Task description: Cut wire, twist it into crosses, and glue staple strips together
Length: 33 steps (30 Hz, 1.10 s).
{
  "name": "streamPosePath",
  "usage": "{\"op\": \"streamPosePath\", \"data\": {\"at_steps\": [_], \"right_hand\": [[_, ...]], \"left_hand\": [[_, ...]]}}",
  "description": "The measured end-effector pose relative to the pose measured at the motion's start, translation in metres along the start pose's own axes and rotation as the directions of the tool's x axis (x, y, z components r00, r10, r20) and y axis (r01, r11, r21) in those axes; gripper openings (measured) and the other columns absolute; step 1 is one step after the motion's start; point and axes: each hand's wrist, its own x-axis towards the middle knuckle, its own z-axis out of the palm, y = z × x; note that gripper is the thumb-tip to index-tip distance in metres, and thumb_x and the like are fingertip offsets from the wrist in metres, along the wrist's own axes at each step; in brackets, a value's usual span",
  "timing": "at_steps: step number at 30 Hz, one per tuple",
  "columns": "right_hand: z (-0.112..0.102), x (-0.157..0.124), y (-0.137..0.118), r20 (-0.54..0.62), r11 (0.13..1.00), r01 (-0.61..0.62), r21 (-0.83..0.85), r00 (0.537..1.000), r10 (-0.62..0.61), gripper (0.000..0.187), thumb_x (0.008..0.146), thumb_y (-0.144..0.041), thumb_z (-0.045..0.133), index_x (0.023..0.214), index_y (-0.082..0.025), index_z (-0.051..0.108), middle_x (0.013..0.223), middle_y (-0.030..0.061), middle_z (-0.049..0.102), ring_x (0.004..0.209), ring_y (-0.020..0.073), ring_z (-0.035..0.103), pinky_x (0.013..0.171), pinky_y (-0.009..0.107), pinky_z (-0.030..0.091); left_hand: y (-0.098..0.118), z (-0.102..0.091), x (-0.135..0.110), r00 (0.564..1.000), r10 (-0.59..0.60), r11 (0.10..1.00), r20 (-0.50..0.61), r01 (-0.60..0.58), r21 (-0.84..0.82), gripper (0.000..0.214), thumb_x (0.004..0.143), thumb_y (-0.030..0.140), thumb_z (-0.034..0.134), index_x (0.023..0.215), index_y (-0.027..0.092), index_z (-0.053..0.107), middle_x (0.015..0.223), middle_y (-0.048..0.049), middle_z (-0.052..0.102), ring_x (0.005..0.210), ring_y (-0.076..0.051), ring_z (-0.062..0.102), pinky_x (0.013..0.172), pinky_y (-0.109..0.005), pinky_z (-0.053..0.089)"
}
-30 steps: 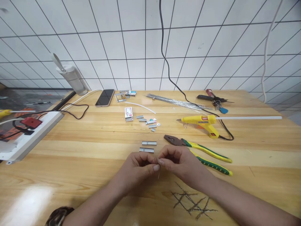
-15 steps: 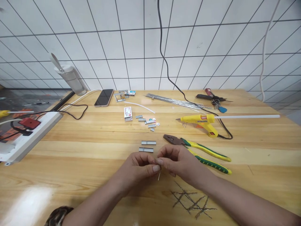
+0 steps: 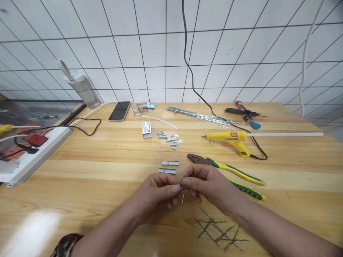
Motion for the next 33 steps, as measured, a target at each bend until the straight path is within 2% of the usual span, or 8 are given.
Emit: {"op": "streamPosePath", "data": {"at_steps": [6, 11, 21, 26, 33], "right_hand": [[0.0030, -0.0007, -0.0004, -0.009, 0.999, -0.025, -0.028, 1.000, 0.025, 0.028, 0.067, -0.041, 0.072, 0.067, -0.016, 0.059, 0.044, -0.0060, 0.051, 0.040, 0.0065, 0.043, 0.039, 0.018, 0.037], [-0.0001, -0.0003, 0.0017, -0.001, 0.999, 0.002, -0.053, 1.000, -0.002, 0.022, 0.071, -0.036, 0.069, 0.069, -0.016, 0.062, 0.046, -0.0051, 0.053, 0.042, 0.0066, 0.044, 0.041, 0.019, 0.038], [0.0043, -0.0030, -0.0064, -0.035, 0.994, -0.021, -0.108, 0.999, 0.017, 0.018, 0.068, -0.032, 0.068, 0.066, -0.015, 0.062, 0.049, -0.0043, 0.053, 0.042, 0.0066, 0.044, 0.040, 0.020, 0.038], [0.0030, -0.0024, -0.0034, -0.036, 0.997, -0.014, -0.082, 0.999, 0.011, 0.016, 0.070, -0.030, 0.067, 0.069, -0.016, 0.063, 0.051, -0.0040, 0.055, 0.042, 0.0066, 0.046, 0.041, 0.019, 0.039], [0.0016, -0.0013, -0.0005, 0.034, 0.999, -0.004, 0.052, 0.999, 0.003, 0.016, 0.068, -0.029, 0.072, 0.068, -0.014, 0.065, 0.056, -0.0026, 0.057, 0.045, 0.0063, 0.049, 0.041, 0.018, 0.041]], "left_hand": [[0.0018, 0.0025, 0.0018, 0.997, 0.024, 0.999, -0.068, -0.021, 0.042, 0.024, 0.057, 0.030, 0.081, 0.062, 0.013, 0.064, 0.050, 0.0018, 0.060, 0.043, -0.006, 0.047, 0.045, -0.019, 0.033], [0.0041, 0.0040, 0.0006, 0.998, 0.026, 0.999, -0.052, -0.024, 0.047, 0.025, 0.060, 0.030, 0.079, 0.059, 0.014, 0.060, 0.049, 0.0020, 0.059, 0.043, -0.006, 0.047, 0.044, -0.018, 0.032], [0.0016, 0.0022, 0.0000, 1.000, -0.007, 1.000, -0.021, 0.007, -0.020, 0.024, 0.062, 0.029, 0.078, 0.064, 0.014, 0.059, 0.048, 0.0030, 0.058, 0.039, -0.005, 0.046, 0.038, -0.015, 0.030], [-0.0003, 0.0007, 0.0000, 0.998, -0.039, 0.998, -0.042, 0.037, -0.041, 0.024, 0.064, 0.031, 0.077, 0.066, 0.014, 0.060, 0.050, 0.0021, 0.059, 0.040, -0.005, 0.049, 0.038, -0.015, 0.032], [0.0027, 0.0000, -0.0003, 1.000, 0.001, 1.000, -0.007, -0.001, -0.005, 0.026, 0.065, 0.031, 0.076, 0.063, 0.013, 0.058, 0.047, 0.0039, 0.053, 0.037, -0.003, 0.042, 0.037, -0.014, 0.026]]}}
